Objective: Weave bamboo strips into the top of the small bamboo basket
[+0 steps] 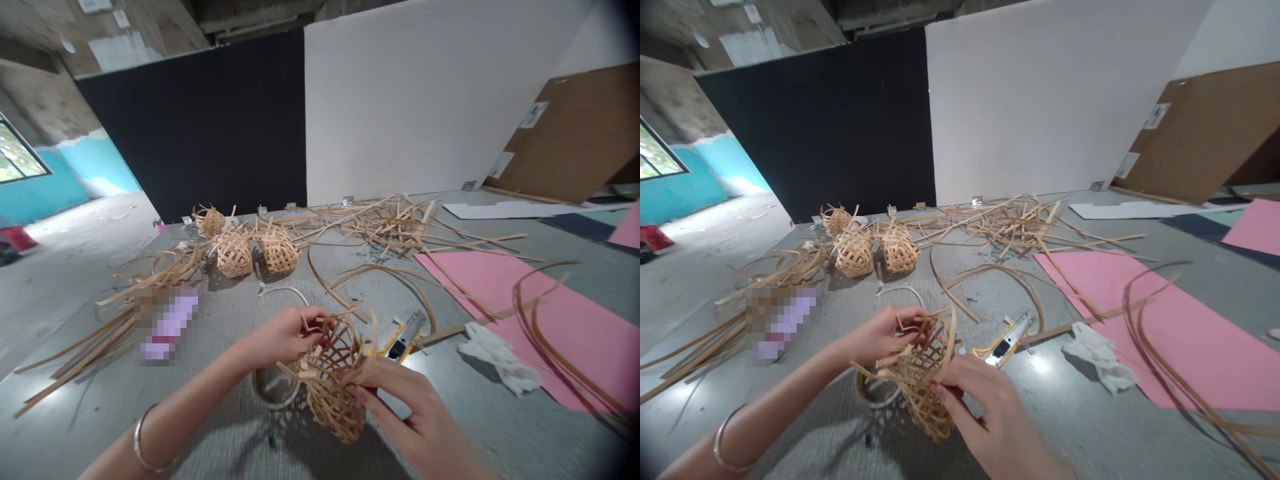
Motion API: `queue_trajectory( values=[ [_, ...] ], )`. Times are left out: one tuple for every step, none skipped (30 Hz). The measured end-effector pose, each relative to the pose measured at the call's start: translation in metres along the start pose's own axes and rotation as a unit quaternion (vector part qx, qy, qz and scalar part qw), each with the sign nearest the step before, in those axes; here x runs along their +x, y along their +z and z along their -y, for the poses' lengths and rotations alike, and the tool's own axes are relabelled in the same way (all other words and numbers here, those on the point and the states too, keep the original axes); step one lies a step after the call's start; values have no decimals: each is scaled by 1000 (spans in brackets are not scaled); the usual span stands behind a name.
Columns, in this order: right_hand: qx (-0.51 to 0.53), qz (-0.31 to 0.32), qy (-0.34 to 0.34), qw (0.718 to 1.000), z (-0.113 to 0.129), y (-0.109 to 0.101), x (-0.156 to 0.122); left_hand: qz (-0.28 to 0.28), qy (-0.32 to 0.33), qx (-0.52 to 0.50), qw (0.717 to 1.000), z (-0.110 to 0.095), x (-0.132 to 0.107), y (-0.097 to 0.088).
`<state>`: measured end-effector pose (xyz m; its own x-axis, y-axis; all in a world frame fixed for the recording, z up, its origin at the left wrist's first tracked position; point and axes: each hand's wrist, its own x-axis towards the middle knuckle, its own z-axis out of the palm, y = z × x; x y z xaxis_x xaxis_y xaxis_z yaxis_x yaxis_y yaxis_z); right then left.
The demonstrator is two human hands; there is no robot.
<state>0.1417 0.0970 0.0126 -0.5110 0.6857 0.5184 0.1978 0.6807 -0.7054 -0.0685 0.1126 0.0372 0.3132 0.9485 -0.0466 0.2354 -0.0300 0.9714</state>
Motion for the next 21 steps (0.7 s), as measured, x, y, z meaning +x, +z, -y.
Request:
queue_trajectory(
  values=[
    [1,-1,-5,1000,0,0,0,-3,-2,-5,1000,0,0,0],
    [0,-5,-8,1000,0,-1,0,-4,-5,-10,1000,0,-1,0],
    [0,-8,-11,1000,-1,-1,-1,-6,-9,-15,1000,1,-1,0],
    [2,-14,-13,1000,-2,-1,-2,-6,-14,-21,1000,1,-2,-1],
    [5,-20,-17,1000,-3,-2,-4,-5,-19,-27,999,2,-2,-2],
    [8,-26,-21,999,-5,-2,-6,-2,-25,-34,999,3,-3,-3],
    [10,-34,-28,999,-6,-2,-7,2,-31,-42,999,5,-4,-5],
    [11,-43,-37,998,-7,-3,-9,7,-36,-52,998,7,-5,-6],
    [11,-53,-47,997,-7,-3,-11,12,-41,-62,997,9,-6,-6],
    [9,-64,-56,996,-7,-4,-12,15,-44,-73,996,10,-8,-6],
    [7,-71,-64,995,-7,-4,-12,16,-46,-85,995,11,-9,-5],
    [6,-76,-67,995,-6,-5,-13,15,-47,-97,994,12,-11,-3],
    [7,-79,-68,995,-5,-5,-13,13,-47,-109,993,12,-13,0],
    [9,-81,-66,994,-3,-5,-13,10,-47,-120,992,13,-16,3],
    [14,-87,-63,994,-2,-6,-14,6,-46,-130,990,13,-19,6],
    [20,-93,-56,994,0,-6,-15,-1,-44,-141,989,14,-24,9],
    [26,-97,-48,994,1,-7,-16,-11,-41,-150,988,15,-29,12],
    [35,-102,-44,993,3,-7,-17,-24,-37,-160,986,18,-35,14],
    [44,-106,-38,993,4,-8,-19,-37,-34,-169,984,22,-43,15],
    [52,-105,-32,993,4,-8,-21,-52,-31,-176,982,26,-51,16],
    [60,-103,-25,993,5,-8,-23,-61,-32,-182,981,32,-59,17]
  ],
)
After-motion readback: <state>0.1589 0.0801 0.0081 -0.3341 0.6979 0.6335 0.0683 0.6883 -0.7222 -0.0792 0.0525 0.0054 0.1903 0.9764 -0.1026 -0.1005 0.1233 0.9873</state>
